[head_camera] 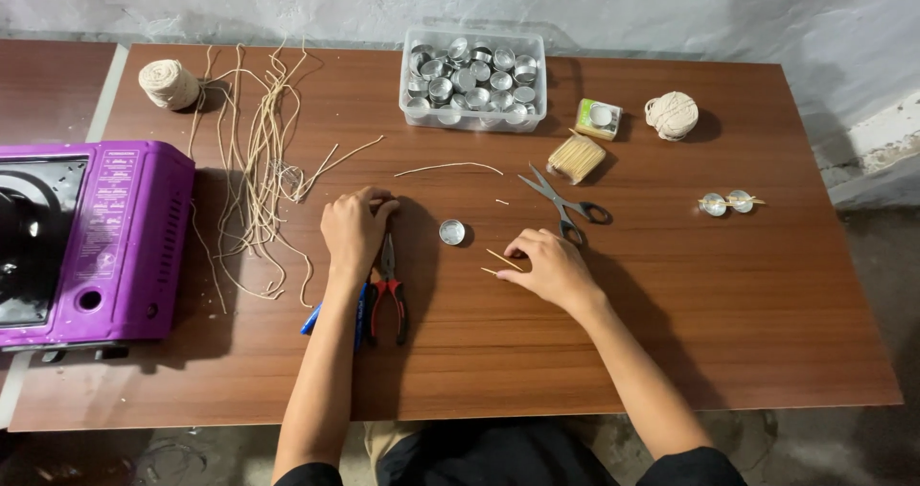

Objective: Preparing candle wicks by cutting them to length and attaching metal tabs using pliers and scissors.

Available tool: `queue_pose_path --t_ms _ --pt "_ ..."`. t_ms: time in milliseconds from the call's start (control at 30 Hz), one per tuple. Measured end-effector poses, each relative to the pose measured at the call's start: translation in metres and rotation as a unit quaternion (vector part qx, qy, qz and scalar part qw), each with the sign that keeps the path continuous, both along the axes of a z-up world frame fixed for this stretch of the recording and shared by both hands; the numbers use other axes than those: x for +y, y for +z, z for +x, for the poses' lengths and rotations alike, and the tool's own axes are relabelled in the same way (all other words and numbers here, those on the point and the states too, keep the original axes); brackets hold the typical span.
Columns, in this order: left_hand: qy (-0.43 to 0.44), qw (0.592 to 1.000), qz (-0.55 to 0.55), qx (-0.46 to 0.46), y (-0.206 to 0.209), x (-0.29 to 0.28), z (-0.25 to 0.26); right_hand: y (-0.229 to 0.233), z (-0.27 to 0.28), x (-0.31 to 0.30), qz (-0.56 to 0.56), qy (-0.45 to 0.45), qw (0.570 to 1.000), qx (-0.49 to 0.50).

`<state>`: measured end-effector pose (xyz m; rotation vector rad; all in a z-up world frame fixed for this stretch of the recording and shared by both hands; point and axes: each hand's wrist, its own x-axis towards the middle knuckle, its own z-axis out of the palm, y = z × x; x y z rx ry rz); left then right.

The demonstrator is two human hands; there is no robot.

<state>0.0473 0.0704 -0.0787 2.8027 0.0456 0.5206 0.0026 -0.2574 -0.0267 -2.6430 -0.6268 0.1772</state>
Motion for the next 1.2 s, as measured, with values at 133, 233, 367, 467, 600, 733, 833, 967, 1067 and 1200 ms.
queue_pose_path --t_ms 133,233,367,467,600,733,833,967,1067,1200 --pt "0.013 1.000 -0.004 -0.002 0.003 0.000 -0.007 -0.009 -0.004 -0.001 -0.007 -0.005 1.000 0.006" --pt "0.017 0.998 0.013 -0.062 0.007 0.001 -0.012 -0.018 -0.006 -0.002 -0.014 -0.009 1.000 -0.012" --pt "-0.072 0.979 -0.147 -0.119 0.061 -0.026 -0.042 -0.039 -0.002 -0.005 0.020 -0.037 0.999 0.003" --pt "-0.113 0.970 -0.202 0.072 0.172 -0.140 -0.171 -0.043 0.000 -0.006 0.034 -0.036 0.999 -0.007" --pt "-0.072 0.952 -0.138 0.262 0.423 -0.157 -0.158 -0.043 -0.001 -0.005 0.052 -0.023 0.998 -0.019" --pt "-0.080 0.957 -0.130 0.247 0.383 -0.148 -0.236 -0.041 -0.003 -0.006 0.065 -0.018 0.997 -0.031" --pt "-0.089 0.963 -0.114 0.228 0.322 -0.131 -0.262 -0.039 -0.003 -0.005 0.072 -0.016 0.996 -0.041" --pt "-0.118 0.970 -0.083 0.196 0.237 -0.100 -0.226 -0.036 -0.006 -0.005 0.070 -0.035 0.996 -0.030" --pt "-0.141 0.972 -0.061 0.176 0.185 -0.080 -0.164 -0.039 -0.012 -0.009 0.039 -0.048 0.998 -0.003" --pt "-0.152 0.975 -0.037 0.158 0.123 -0.059 -0.091 -0.053 -0.015 -0.002 -0.025 -0.042 0.999 0.011"
